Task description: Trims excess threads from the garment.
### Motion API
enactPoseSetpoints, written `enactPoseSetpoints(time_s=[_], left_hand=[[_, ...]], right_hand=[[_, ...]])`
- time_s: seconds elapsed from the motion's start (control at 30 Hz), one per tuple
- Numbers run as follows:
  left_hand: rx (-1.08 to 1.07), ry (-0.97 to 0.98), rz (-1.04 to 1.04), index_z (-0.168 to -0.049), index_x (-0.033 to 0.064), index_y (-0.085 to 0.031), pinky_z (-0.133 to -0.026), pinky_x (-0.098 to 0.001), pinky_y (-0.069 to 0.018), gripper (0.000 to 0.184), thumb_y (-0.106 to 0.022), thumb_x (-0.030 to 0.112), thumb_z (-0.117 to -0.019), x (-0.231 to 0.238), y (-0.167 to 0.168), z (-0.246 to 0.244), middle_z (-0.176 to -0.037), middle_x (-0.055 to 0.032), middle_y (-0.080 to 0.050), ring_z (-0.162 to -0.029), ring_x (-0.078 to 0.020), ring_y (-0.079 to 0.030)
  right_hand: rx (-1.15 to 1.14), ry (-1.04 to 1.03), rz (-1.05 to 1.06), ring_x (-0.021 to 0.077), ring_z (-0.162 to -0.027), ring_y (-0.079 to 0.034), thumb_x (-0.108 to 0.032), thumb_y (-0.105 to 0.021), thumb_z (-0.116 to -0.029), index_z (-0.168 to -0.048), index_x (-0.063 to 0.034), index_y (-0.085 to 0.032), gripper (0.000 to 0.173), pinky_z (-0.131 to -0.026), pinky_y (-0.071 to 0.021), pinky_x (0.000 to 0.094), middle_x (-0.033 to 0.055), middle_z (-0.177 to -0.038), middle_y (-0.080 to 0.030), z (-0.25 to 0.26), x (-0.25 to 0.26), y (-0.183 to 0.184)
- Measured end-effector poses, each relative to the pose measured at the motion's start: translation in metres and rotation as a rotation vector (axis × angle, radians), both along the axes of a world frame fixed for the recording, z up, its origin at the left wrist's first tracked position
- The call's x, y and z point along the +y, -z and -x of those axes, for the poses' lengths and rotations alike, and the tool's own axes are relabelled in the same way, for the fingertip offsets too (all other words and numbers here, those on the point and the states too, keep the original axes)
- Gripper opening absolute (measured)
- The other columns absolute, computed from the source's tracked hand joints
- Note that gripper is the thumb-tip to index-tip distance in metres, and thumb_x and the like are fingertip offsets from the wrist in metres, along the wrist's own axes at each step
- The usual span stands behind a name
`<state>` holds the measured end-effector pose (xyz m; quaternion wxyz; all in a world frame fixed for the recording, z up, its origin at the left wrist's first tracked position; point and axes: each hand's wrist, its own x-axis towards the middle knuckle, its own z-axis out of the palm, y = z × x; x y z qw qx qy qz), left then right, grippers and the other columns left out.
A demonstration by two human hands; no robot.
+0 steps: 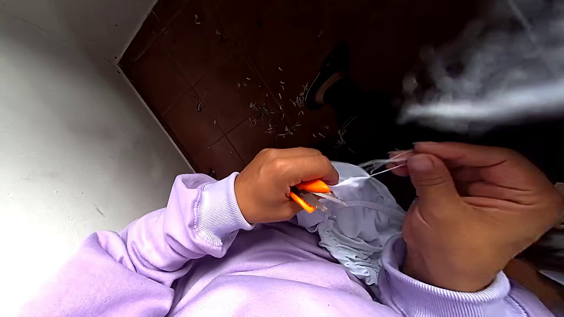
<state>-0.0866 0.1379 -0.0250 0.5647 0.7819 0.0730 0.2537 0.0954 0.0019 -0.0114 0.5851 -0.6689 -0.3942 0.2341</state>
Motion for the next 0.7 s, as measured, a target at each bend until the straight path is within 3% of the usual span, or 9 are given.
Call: enactPoseSetpoints(time_s=[0.1,0.17,0.27,0.3,0.37,0.4,0.5,0.63,0.7], left_hand=[[-0.005,-0.049,-0.075,-0.089,-0.0067,-0.071,-0.065,-0.0268,-0.0521,0.007,-0.072,-0.005,-0.0823,-0.001,-0.004,0.003,-0.076,-0.0134,-0.067,-0.072,-0.0155,-0.063],[-0.009,-0.068,-0.135,-0.089,-0.0054,-0.071,-0.065,-0.0284,-0.0511,0.007,-0.069,-0.004,-0.0835,-0.001,-0.005,0.006,-0.075,-0.0126,-0.066,-0.071,-0.0171,-0.062],[0.008,-0.092,-0.225,-0.092,-0.0014,-0.074,-0.065,-0.0297,-0.0495,0.011,-0.065,0.001,-0.0878,-0.003,-0.005,0.008,-0.076,-0.0116,-0.066,-0.073,-0.0182,-0.062],[0.014,-0.095,-0.243,-0.093,-0.0002,-0.075,-0.066,-0.0298,-0.0499,0.011,-0.065,0.002,-0.0896,-0.003,-0.006,0.008,-0.079,-0.0116,-0.067,-0.075,-0.0182,-0.063],[0.021,-0.099,-0.263,-0.094,0.0010,-0.077,-0.067,-0.0301,-0.0500,0.013,-0.065,0.004,-0.0908,-0.003,-0.006,0.009,-0.082,-0.0119,-0.067,-0.078,-0.0182,-0.063],[0.020,-0.106,-0.273,-0.095,0.0012,-0.077,-0.066,-0.0300,-0.0495,0.013,-0.065,0.005,-0.0910,-0.003,-0.006,0.009,-0.083,-0.0121,-0.067,-0.078,-0.0183,-0.063],[-0.004,-0.170,-0.333,-0.093,0.0008,-0.075,-0.066,-0.0308,-0.0472,0.014,-0.064,0.009,-0.0937,-0.005,-0.005,0.011,-0.085,-0.0136,-0.070,-0.079,-0.0197,-0.065],[-0.014,-0.286,-0.412,-0.086,0.0029,-0.065,-0.068,-0.0314,-0.0482,0.011,-0.060,0.009,-0.0945,-0.007,-0.002,0.012,-0.085,-0.0142,-0.070,-0.081,-0.0208,-0.067],[-0.014,-0.293,-0.423,-0.085,0.0033,-0.065,-0.069,-0.0321,-0.0485,0.012,-0.060,0.009,-0.0945,-0.010,0.000,0.013,-0.086,-0.0146,-0.071,-0.082,-0.0216,-0.067]], right_hand=[[-0.161,0.073,0.020,0.0065,-0.105,-0.070,-0.001,-0.065,-0.0962,-0.119,-0.0026,-0.064,0.023,-0.096,-0.0585,0.0267,-0.0063,-0.113,-0.072,-0.001,0.004,0.003],[-0.239,0.001,0.066,0.0109,-0.125,-0.061,-0.010,-0.069,-0.0964,-0.128,-0.0051,-0.061,0.033,-0.108,-0.0512,0.0310,-0.0027,-0.131,-0.065,-0.001,0.003,-0.001],[-0.256,-0.243,0.184,0.0249,-0.153,-0.025,-0.030,-0.072,-0.0940,-0.142,-0.0170,-0.058,0.052,-0.123,-0.0305,0.0417,0.0099,-0.164,-0.028,0.003,0.002,-0.006],[-0.259,-0.308,0.197,0.0287,-0.155,-0.019,-0.028,-0.069,-0.0935,-0.140,-0.0186,-0.061,0.048,-0.125,-0.0264,0.0460,0.0126,-0.167,-0.022,0.006,0.003,-0.007],[-0.280,-0.397,0.189,0.0356,-0.156,-0.015,-0.019,-0.065,-0.0935,-0.124,-0.0192,-0.071,0.032,-0.126,-0.0184,0.0554,0.0117,-0.166,-0.030,0.010,0.005,-0.007],[-0.301,-0.419,0.184,0.0373,-0.155,-0.018,-0.017,-0.063,-0.0938,-0.115,-0.0182,-0.074,0.023,-0.126,-0.0159,0.0573,0.0098,-0.161,-0.040,0.011,0.006,-0.006],[-0.357,-0.440,0.178,0.0343,-0.149,-0.035,-0.017,-0.065,-0.0921,-0.092,-0.0126,-0.069,0.006,-0.124,-0.0236,0.0537,0.0066,-0.136,-0.064,0.012,0.009,-0.006],[-0.362,-0.410,0.061,0.0302,-0.135,-0.055,-0.012,-0.071,-0.0891,-0.084,-0.0084,-0.061,0.011,-0.121,-0.0351,0.0547,0.0071,-0.114,-0.072,0.014,0.005,-0.001],[-0.341,-0.346,-0.055,0.0222,-0.121,-0.065,-0.006,-0.071,-0.0891,-0.088,-0.0089,-0.058,0.013,-0.112,-0.0502,0.0477,0.0032,-0.108,-0.071,0.017,0.003,0.002]])
